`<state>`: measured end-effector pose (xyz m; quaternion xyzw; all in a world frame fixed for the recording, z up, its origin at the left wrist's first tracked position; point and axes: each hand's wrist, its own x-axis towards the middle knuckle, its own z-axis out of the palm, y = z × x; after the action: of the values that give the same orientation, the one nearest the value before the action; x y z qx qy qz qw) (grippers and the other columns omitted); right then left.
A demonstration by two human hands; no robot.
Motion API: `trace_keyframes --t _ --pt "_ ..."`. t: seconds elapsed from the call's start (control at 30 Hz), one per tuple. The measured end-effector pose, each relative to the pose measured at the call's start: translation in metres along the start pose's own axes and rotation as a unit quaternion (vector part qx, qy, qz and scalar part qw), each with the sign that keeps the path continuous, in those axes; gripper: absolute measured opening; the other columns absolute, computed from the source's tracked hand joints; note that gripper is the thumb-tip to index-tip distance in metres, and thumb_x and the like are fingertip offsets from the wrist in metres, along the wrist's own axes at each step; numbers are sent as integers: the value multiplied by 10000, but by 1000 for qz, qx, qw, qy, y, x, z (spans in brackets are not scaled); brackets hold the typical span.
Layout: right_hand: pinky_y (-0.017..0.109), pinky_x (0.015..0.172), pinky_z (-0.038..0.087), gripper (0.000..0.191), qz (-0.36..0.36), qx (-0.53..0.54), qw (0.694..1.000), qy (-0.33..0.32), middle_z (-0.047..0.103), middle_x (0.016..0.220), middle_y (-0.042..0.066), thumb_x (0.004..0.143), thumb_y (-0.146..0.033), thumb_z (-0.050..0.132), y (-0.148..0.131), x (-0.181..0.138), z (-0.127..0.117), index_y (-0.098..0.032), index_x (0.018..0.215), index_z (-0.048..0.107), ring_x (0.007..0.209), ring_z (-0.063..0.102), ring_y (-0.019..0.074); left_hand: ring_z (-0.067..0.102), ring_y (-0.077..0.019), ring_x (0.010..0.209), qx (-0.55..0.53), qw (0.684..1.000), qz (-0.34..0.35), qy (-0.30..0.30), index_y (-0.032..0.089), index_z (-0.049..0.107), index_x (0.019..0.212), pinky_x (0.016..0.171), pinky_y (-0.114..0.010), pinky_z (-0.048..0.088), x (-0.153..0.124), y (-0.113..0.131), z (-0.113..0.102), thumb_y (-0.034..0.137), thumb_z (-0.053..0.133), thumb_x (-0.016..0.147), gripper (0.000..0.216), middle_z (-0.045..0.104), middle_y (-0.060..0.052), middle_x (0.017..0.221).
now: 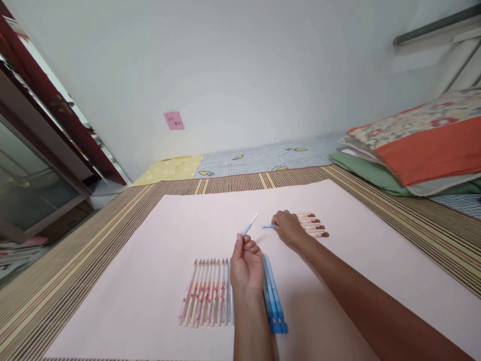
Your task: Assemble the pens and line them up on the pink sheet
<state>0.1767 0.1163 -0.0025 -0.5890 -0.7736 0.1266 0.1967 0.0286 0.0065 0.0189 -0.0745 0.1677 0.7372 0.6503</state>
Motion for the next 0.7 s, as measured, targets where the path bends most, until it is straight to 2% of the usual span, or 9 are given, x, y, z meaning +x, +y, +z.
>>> trace_keyframes --t 0.1,0.13,0.17,0.23,0.33,0.37,0.43,0.57,0.7 --pt "310 758 411 56 4 62 998 14 699 899 75 822 -192 625 -1 -14 -10 -170 831 676 865 582 203 465 -35 532 11 1000 1 8 116 578 786 470 -124 387 1 2 -1 142 476 982 223 514 4 700" --pt "303 723 426 100 9 115 993 22 694 858 54 853 -256 608 0 -22 -15 -179 872 669 802 587 186 468 -35 529 17 1000 2 13 118 582 783 470 -123 387 1 2 -1 140 487 977 217 518 4 697" --pt "304 689 434 142 22 238 970 35 678 795 41 855 -309 623 1 -32 -22 -178 885 666 738 585 177 472 -35 528 26 1000 1 16 120 585 781 469 -123 387 1 2 0 136 498 969 208 523 2 696" --pt "307 602 426 218 64 481 873 51 612 655 7 811 -397 691 6 -55 -34 -189 871 667 617 542 163 476 -37 522 47 999 -3 20 121 592 774 463 -124 384 -1 -1 1 126 517 955 195 532 -2 690" --pt "266 510 366 247 106 678 718 112 528 631 -26 691 -350 827 16 -89 -44 -212 837 684 567 462 119 465 -37 506 75 997 -22 16 113 599 765 453 -127 375 -4 -8 2 115 523 945 195 544 -7 676" --pt "253 492 348 250 115 711 681 129 496 621 -37 661 -318 853 20 -98 -45 -217 820 689 554 431 105 460 -37 501 83 996 -28 13 109 600 760 449 -127 371 -5 -11 2 114 524 943 199 547 -9 669" --pt "236 475 330 245 125 748 635 145 453 612 -48 635 -269 871 25 -110 -45 -218 802 699 547 390 87 460 -38 495 97 995 -37 7 103 605 756 445 -128 368 -6 -16 0 111 540 933 189 555 -14 663" --pt "235 506 370 238 115 770 609 149 459 656 -40 623 -214 872 26 -116 -43 -216 796 707 590 405 88 483 -49 498 127 991 -36 -7 100 611 744 452 -141 389 -4 -23 -5 105 602 891 147 578 -26 661" --pt "263 541 412 214 98 763 619 158 501 674 -33 638 -220 863 19 -112 -43 -226 774 698 601 441 102 492 -49 495 154 987 -30 -12 100 617 742 453 -136 391 -2 -28 -9 101 654 847 111 589 -26 648"
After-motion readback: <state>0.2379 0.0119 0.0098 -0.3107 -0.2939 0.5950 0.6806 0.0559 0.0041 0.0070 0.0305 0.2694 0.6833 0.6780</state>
